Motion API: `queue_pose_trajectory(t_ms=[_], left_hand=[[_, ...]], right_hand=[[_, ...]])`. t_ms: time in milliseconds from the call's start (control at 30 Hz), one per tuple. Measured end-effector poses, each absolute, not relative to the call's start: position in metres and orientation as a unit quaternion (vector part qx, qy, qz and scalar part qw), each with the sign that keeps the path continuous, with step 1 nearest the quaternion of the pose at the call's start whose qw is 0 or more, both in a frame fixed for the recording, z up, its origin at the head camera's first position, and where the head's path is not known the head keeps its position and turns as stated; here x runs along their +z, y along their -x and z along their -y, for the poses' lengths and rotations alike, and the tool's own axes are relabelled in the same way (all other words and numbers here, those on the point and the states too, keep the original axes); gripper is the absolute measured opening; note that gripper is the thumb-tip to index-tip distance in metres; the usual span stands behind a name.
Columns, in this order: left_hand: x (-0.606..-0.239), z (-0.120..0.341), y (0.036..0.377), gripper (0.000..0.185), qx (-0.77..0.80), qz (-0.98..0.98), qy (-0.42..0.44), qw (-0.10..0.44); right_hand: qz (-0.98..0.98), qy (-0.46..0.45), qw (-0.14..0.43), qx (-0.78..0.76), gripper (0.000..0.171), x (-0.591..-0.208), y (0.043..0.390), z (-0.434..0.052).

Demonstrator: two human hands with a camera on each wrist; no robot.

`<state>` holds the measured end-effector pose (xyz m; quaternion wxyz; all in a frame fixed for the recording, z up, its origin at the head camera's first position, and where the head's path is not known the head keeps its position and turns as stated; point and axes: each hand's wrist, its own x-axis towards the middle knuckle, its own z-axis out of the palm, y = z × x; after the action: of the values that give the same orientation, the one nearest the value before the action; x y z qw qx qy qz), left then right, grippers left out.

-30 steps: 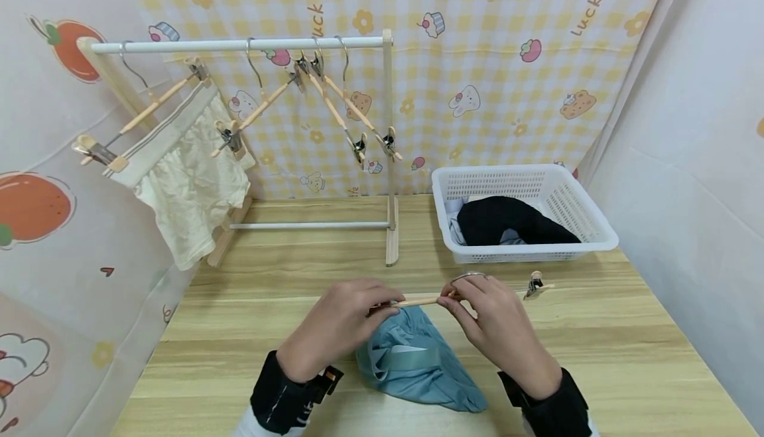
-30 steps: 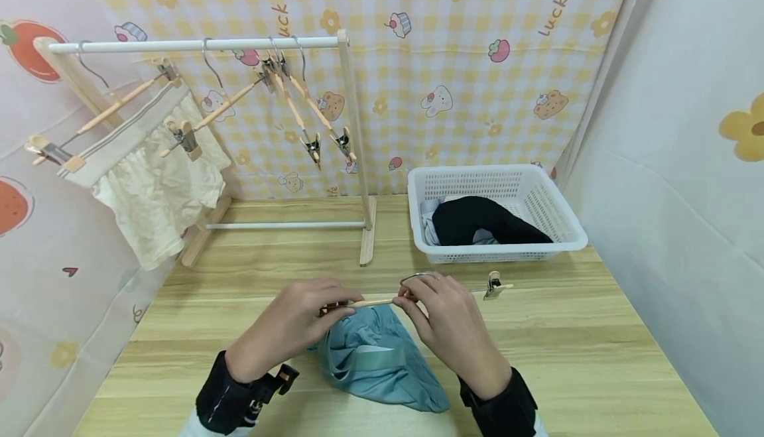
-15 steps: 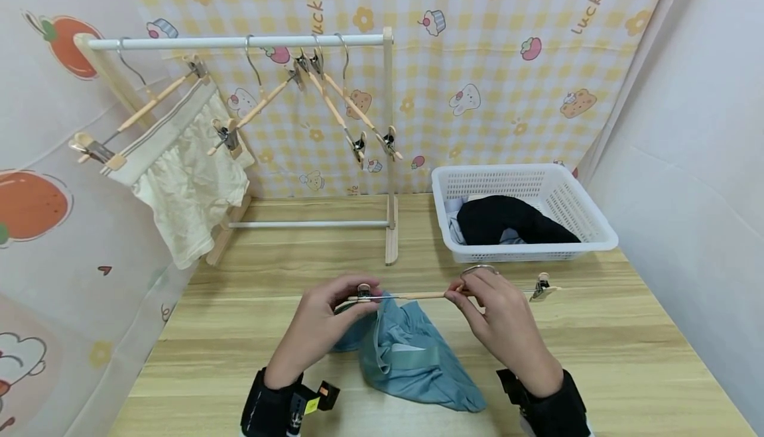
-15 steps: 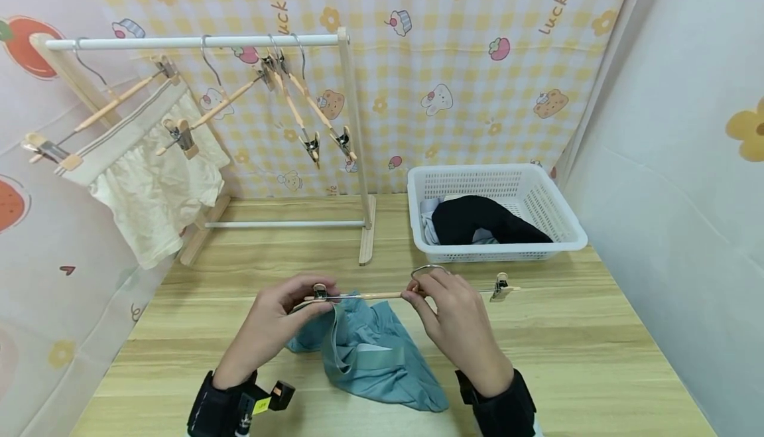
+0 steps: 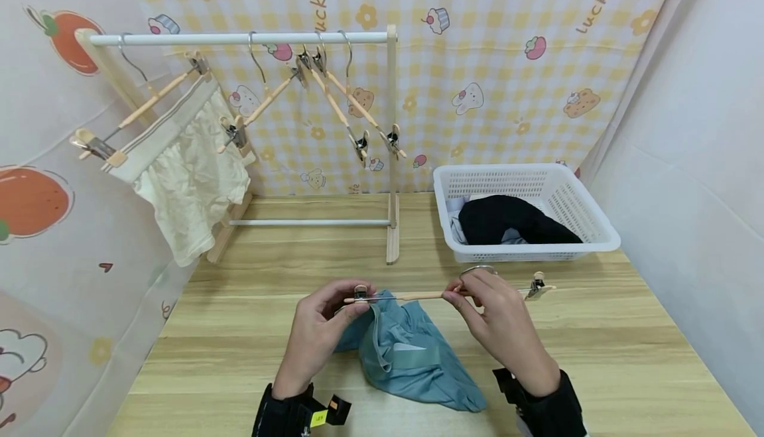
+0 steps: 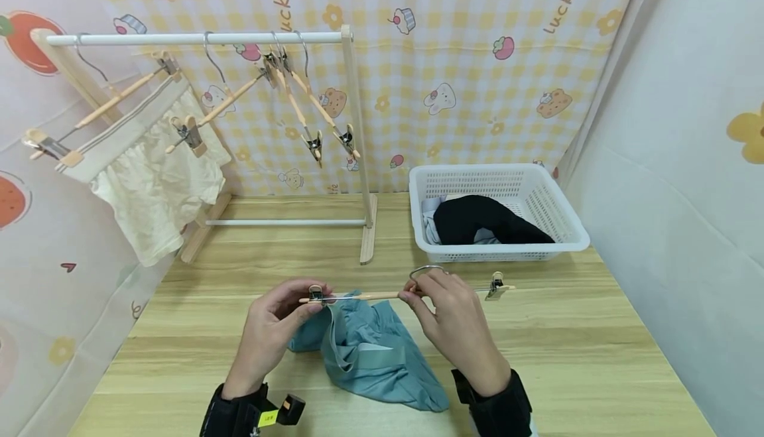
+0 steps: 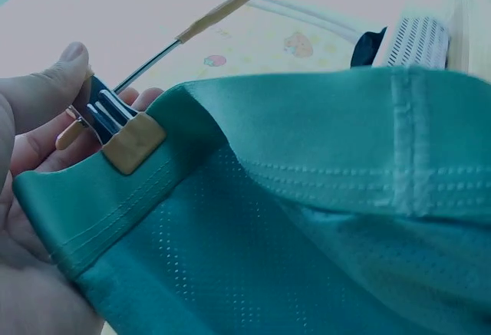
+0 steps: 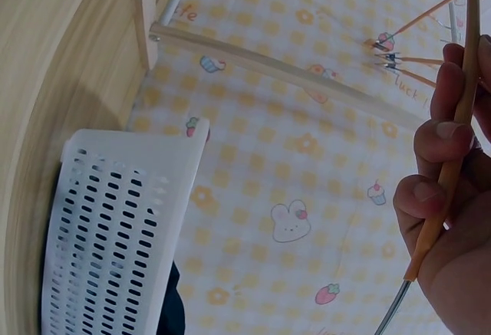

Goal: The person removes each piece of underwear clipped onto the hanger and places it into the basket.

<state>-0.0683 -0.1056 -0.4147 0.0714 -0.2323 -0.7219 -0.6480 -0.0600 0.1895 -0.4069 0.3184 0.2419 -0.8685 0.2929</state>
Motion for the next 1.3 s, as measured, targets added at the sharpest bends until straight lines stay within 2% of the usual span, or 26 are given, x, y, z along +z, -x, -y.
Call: queue_pose_trajectory(t_ms=[400,733,1133,1300], left_hand=[[-0.4173,0.1035,0.0662,0.016,-0.660,0.710,0.227,0.093],[-0.4196,0.1028,0.0673,0.018,-0.657,0.707,0.238,0.111],[-0.4175,0.1073,0.0635,0.028,-0.669,0.706,0.225,0.055],[-0.4104,0.1069,0.0605,0.044,-0.631,0.743,0.210,0.069]], right_hand=[[0.870,-0.248,0.306,0.299,0.019,-0.4119,0.0609,-0.1871],[0.872,-0.247,0.305,0.295,0.018,-0.4120,0.0617,-0.1870],[0.870,-0.246,0.303,0.301,0.018,-0.4120,0.0610,-0.1875],[0.871,-0.245,0.303,0.299,0.018,-0.4119,0.0608,-0.1877]])
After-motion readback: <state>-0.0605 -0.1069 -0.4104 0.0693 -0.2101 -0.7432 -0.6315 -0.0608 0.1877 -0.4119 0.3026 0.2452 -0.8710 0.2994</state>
